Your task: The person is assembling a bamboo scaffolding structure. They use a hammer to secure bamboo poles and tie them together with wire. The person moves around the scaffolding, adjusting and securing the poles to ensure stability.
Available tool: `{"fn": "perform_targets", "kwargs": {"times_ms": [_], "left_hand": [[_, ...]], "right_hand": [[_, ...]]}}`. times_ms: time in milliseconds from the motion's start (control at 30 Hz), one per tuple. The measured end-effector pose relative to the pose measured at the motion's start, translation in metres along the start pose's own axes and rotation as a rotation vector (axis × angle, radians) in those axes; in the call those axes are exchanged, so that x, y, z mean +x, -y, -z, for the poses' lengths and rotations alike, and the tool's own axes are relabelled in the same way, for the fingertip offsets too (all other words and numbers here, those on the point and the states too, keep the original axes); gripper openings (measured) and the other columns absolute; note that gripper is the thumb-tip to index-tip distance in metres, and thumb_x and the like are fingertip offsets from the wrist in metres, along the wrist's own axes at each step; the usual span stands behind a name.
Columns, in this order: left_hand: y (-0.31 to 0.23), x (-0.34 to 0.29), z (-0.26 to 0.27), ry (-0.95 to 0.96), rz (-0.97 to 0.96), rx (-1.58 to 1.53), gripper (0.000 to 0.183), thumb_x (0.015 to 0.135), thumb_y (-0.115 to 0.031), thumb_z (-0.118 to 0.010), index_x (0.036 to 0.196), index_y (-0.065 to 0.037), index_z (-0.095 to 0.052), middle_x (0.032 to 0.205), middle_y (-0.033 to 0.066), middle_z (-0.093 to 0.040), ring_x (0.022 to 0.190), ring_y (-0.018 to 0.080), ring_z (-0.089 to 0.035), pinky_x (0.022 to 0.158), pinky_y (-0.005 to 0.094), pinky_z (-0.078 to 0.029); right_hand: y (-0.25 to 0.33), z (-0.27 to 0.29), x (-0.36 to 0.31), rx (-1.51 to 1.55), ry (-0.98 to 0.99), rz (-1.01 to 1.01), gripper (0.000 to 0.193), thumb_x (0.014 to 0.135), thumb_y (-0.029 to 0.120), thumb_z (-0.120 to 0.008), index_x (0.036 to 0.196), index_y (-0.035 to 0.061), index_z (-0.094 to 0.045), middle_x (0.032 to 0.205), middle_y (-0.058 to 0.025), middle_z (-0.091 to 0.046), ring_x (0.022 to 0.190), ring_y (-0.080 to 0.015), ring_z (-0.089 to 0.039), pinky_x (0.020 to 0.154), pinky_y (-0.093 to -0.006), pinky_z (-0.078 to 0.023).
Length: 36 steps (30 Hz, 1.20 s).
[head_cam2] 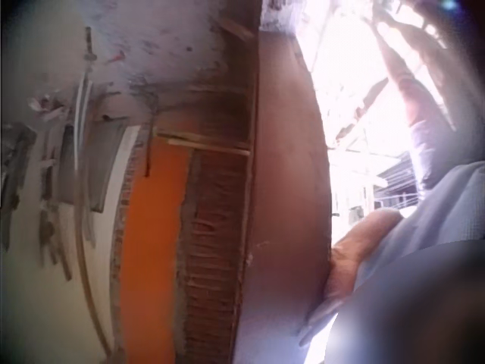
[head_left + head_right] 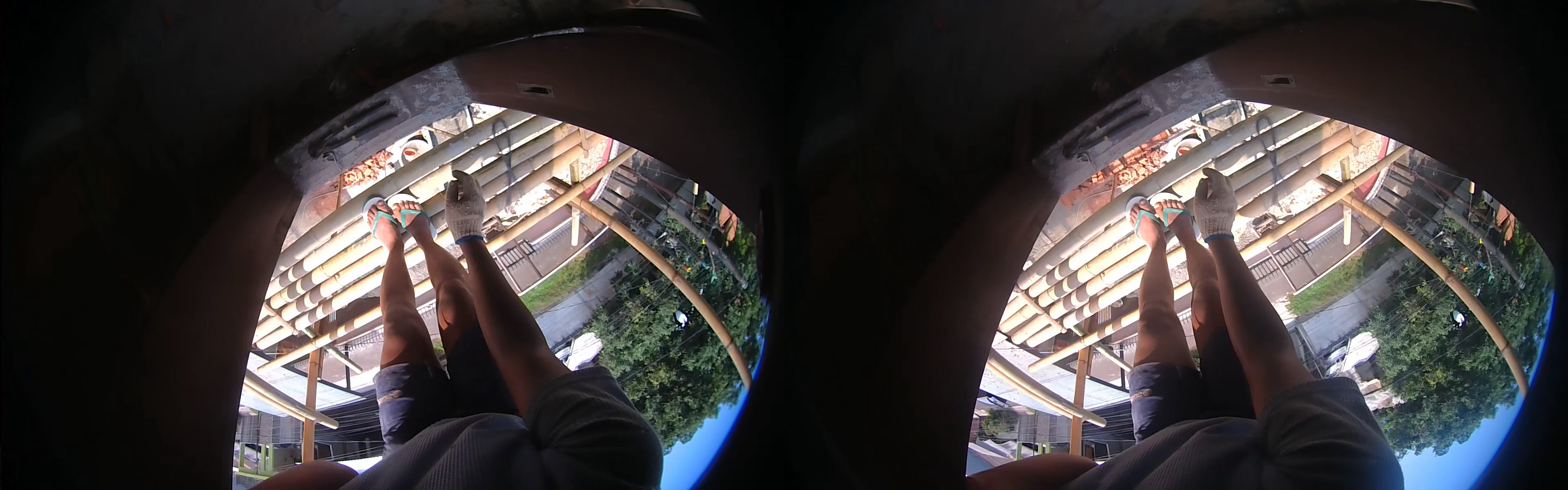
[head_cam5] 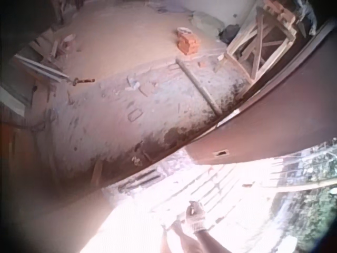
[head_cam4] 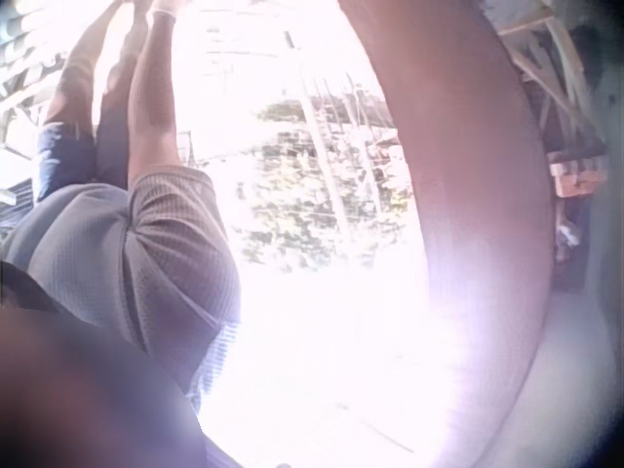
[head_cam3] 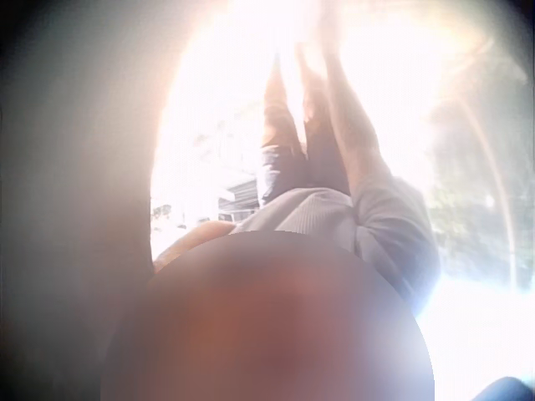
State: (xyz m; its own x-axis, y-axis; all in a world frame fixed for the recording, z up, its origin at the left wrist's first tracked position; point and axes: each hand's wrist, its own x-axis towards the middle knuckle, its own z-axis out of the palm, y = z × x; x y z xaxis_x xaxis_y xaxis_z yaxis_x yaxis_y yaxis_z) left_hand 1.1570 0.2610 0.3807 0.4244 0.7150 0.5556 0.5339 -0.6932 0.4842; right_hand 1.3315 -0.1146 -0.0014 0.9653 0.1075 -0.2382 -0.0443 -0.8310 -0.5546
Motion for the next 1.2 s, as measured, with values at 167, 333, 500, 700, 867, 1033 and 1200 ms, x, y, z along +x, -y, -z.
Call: {"fn": "perform_targets", "kwargs": {"times_ms": [167,333,500,700,867,1033,1200], "left_hand": [[-0.01,-0.02,0.007,0.095,0.056,-0.094,0.07,0.095,-0.01,-0.068,0.156,-0.006,-0.032,0.142,0.019,-0.055,0.127,0.0341,-0.06,0.106,0.0456,-0.051],[-0.052,-0.087,-0.004,0.23,0.138,-0.175,0.068,0.095,-0.009,-0.068,0.155,-0.006,-0.035,0.141,0.0184,-0.057,0.126,0.0341,-0.061,0.106,0.0457,-0.051],[-0.102,-0.213,-0.046,0.579,0.388,-0.281,0.067,0.095,-0.008,-0.068,0.154,-0.006,-0.038,0.14,0.0178,-0.059,0.126,0.0341,-0.062,0.106,0.0458,-0.051],[-0.123,-0.375,-0.148,1.539,0.513,-0.514,0.065,0.094,-0.007,-0.068,0.154,-0.006,-0.042,0.139,0.0172,-0.062,0.125,0.034,-0.063,0.107,0.046,-0.05],[-0.123,-0.414,-0.159,1.843,0.794,-0.536,0.053,0.092,-0.006,-0.065,0.144,-0.006,-0.056,0.134,0.0212,-0.064,0.122,0.0389,-0.064,0.105,0.0474,-0.051],[-0.123,-0.411,-0.147,1.653,0.977,-0.32,0.047,0.095,-0.005,-0.064,0.142,-0.008,-0.059,0.129,0.0179,-0.067,0.12,0.0358,-0.065,0.102,0.0448,-0.053],[-0.128,-0.431,-0.163,1.389,1.134,-0.556,0.041,0.098,-0.002,-0.059,0.139,-0.006,-0.06,0.128,0.0162,-0.067,0.122,0.0291,-0.065,0.101,0.0415,-0.053]], "right_hand": [[-0.107,0.061,0.007,-0.364,0.374,0.099,0.037,0.105,0.034,-0.048,0.11,0.0031,-0.068,0.111,-0.0226,-0.071,0.106,-0.0406,-0.067,0.091,-0.0487,-0.054],[-0.17,0.097,0.04,-0.31,0.482,-0.333,0.039,0.098,0.034,-0.049,0.111,0.0035,-0.071,0.115,-0.0254,-0.07,0.109,-0.0434,-0.067,0.098,-0.05,-0.052],[-0.255,0.059,0.089,-0.454,0.44,-0.407,0.042,0.093,0.038,-0.056,0.114,0.0055,-0.072,0.121,-0.0245,-0.07,0.114,-0.0424,-0.066,0.101,-0.0486,-0.052],[-0.401,-0.03,0.177,-0.738,0.621,-0.334,0.048,0.089,0.043,-0.055,0.113,0.0065,-0.074,0.115,-0.0255,-0.071,0.111,-0.0433,-0.067,0.101,-0.0504,-0.051],[-0.459,-0.086,0.224,-0.725,0.452,-0.316,0.069,0.084,0.054,-0.062,0.134,0.0061,-0.061,0.133,-0.0258,-0.066,0.123,-0.0421,-0.063,0.107,-0.0479,-0.049],[-0.446,-0.12,0.203,-0.845,0.536,-0.299,0.052,0.091,0.048,-0.069,0.128,0.0109,-0.066,0.135,-0.0212,-0.064,0.125,-0.0396,-0.062,0.105,-0.0479,-0.052],[-0.367,-0.057,0.134,-0.574,0.389,0.193,0.023,0.094,0.023,-0.069,0.089,0.0039,-0.058,0.09,-0.021,-0.068,0.091,-0.0435,-0.065,0.08,-0.0528,-0.051]]}}
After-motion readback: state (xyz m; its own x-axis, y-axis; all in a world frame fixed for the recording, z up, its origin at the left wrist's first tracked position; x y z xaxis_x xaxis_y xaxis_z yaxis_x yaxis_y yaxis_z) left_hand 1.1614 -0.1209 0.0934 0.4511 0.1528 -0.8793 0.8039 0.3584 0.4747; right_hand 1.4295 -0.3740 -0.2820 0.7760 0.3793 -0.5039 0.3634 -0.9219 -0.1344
